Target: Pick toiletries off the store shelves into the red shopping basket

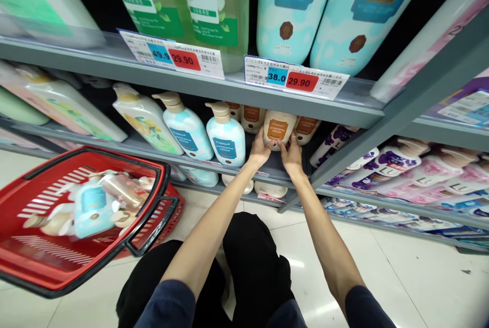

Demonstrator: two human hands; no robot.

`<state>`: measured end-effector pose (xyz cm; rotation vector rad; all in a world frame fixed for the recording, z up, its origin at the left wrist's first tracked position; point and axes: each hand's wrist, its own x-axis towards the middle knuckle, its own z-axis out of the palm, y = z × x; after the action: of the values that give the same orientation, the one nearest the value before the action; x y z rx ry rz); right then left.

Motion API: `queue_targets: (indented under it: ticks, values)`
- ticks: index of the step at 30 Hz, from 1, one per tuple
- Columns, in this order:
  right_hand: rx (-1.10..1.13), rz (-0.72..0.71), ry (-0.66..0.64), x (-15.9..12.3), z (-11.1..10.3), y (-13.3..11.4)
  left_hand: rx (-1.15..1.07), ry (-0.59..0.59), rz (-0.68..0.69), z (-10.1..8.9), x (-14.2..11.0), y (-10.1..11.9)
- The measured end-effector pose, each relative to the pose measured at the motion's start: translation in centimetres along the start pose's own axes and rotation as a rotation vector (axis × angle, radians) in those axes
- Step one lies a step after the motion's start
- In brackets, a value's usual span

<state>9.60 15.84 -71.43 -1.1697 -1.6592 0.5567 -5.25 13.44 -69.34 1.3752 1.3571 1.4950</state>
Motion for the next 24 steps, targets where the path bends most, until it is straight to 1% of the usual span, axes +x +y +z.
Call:
queue_targets:
  ticks: [3,7,9,11,12,13,15,16,18,20,21,22,24]
  values:
    - [0.005,0.003,0.004,0.1,0.1,-0.1,-0.009,0.012,-0.015,0.0,0.2,0.2]
    - [-0.027,0.015,-0.004,0.2,-0.1,-0.7,0.069,0.013,-0.049,0.1,-0.1,1.6]
    - [-0.035,0.041,0.027,-0.8,-0.7,-1.7,0.147,0.031,-0.063,0.0,-1.1,2.6]
    - [-0.039,0.051,0.073,-2.9,-1.9,-3.1,0.251,0.035,-0.024,-0.6,-3.1,3.7]
    - [-0.046,0.032,0.081,-4.3,-2.6,-3.9,0.311,0.017,0.021,-1.2,-4.5,4.2]
    - [-0.055,-0.004,0.072,-5.8,-3.3,-4.7,0.373,-0.026,0.074,-2.1,-6.1,4.7]
    - [-0.072,-0.107,-0.006,-8.6,-4.6,-6.0,0.479,-0.156,0.145,-4.5,-9.2,5.7]
    - [-0.078,-0.154,-0.062,-9.6,-5.1,-6.4,0.524,-0.214,0.141,-5.9,-10.5,6.1]
    - [-0.075,-0.204,-0.165,-10.9,-5.4,-6.7,0.607,-0.277,0.053,-8.7,-12.4,6.5]
    - [-0.080,-0.209,-0.235,-11.1,-5.1,-6.6,0.673,-0.256,-0.058,-10.8,-13.1,6.5]
    - [-0.092,-0.204,-0.252,-11.0,-4.9,-6.4,0.692,-0.234,-0.093,-11.5,-13.1,6.3]
    - [-0.107,-0.200,-0.262,-10.7,-4.6,-6.3,0.704,-0.218,-0.112,-11.9,-13.0,6.1]
    - [-0.144,-0.201,-0.282,-10.2,-4.2,-6.2,0.718,-0.198,-0.113,-12.1,-12.5,5.7]
